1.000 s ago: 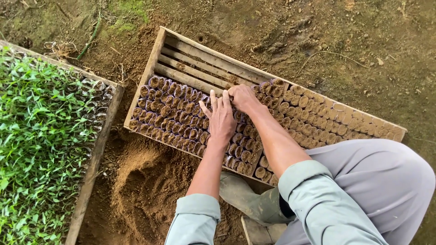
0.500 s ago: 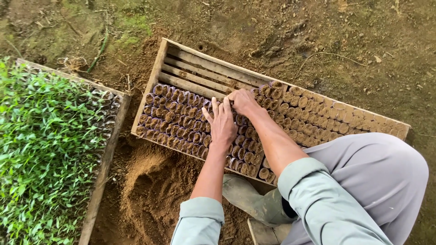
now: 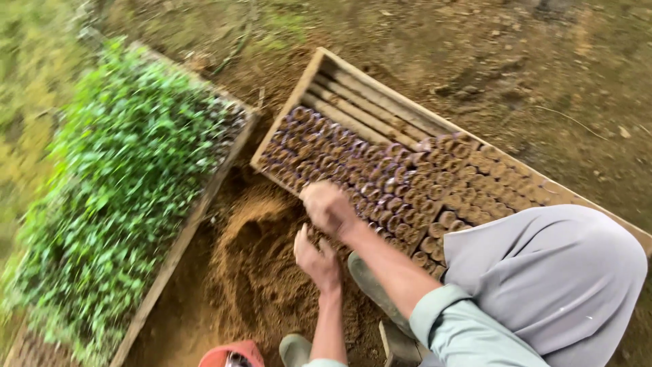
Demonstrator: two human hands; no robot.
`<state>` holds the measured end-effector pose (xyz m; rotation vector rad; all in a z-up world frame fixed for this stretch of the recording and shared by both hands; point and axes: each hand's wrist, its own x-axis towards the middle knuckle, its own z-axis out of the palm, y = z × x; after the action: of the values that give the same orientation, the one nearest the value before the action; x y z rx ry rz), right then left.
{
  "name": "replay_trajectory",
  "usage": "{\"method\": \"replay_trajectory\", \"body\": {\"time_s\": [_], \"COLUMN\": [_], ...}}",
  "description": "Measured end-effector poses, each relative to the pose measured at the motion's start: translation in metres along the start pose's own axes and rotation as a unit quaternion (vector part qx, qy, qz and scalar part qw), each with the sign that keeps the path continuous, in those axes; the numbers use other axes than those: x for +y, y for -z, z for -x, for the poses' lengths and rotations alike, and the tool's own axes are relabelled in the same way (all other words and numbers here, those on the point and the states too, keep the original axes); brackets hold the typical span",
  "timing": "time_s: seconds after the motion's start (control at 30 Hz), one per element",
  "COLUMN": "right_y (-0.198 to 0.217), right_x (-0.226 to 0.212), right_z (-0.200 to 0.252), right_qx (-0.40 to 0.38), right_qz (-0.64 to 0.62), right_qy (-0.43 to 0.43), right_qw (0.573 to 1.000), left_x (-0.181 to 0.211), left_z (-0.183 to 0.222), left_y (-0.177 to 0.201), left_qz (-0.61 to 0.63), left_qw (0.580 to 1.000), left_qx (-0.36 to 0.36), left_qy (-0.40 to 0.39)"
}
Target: Wrapping individual soil blocks with plastic film and organizing them into a wooden tray for seedling preparation.
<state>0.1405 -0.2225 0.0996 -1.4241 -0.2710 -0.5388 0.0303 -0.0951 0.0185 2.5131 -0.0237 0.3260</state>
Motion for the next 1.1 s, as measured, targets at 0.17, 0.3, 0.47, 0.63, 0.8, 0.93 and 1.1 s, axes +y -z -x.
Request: {"method": "replay_trajectory", "body": {"time_s": [0.17, 0.3, 0.47, 0.63, 0.8, 0.93, 1.1], "right_y": [-0.084, -0.106, -0.109, -0.129, -0.160, -0.175, -0.214], "right_x": [0.045, 0.042, 0.083, 0.023, -0.028, 0.020, -0.028], "right_z": [0.121, 0.160, 0.198, 0.176, 0.168, 0.207, 0.202], "right_qx": [-0.245, -0.332, -0.374, -0.408, -0.456, -0.455, -0.490], "right_qz": [0.359, 0.395, 0.372, 0.426, 0.477, 0.486, 0.353], "right_qy": [-0.008, -0.025, -0.021, -0.091, -0.222, -0.175, -0.165], "right_qw": [0.901, 0.856, 0.850, 0.802, 0.718, 0.725, 0.780], "left_x": [-0.047, -0.068, -0.054, -0.062, -0.079, -0.076, -0.137], "left_z": [0.054, 0.072, 0.071, 0.080, 0.106, 0.106, 0.130], "left_y": [0.044, 0.068, 0.103, 0.114, 0.114, 0.137, 0.077], "left_qz": [-0.022, 0.004, 0.121, 0.118, 0.147, 0.200, 0.330], "left_qw": [0.979, 0.965, 0.911, 0.853, 0.853, 0.799, 0.692], "left_qx": [0.007, 0.025, 0.071, 0.037, 0.084, 0.141, 0.219], "left_qy": [0.203, 0.263, 0.388, 0.507, 0.494, 0.550, 0.604]}}
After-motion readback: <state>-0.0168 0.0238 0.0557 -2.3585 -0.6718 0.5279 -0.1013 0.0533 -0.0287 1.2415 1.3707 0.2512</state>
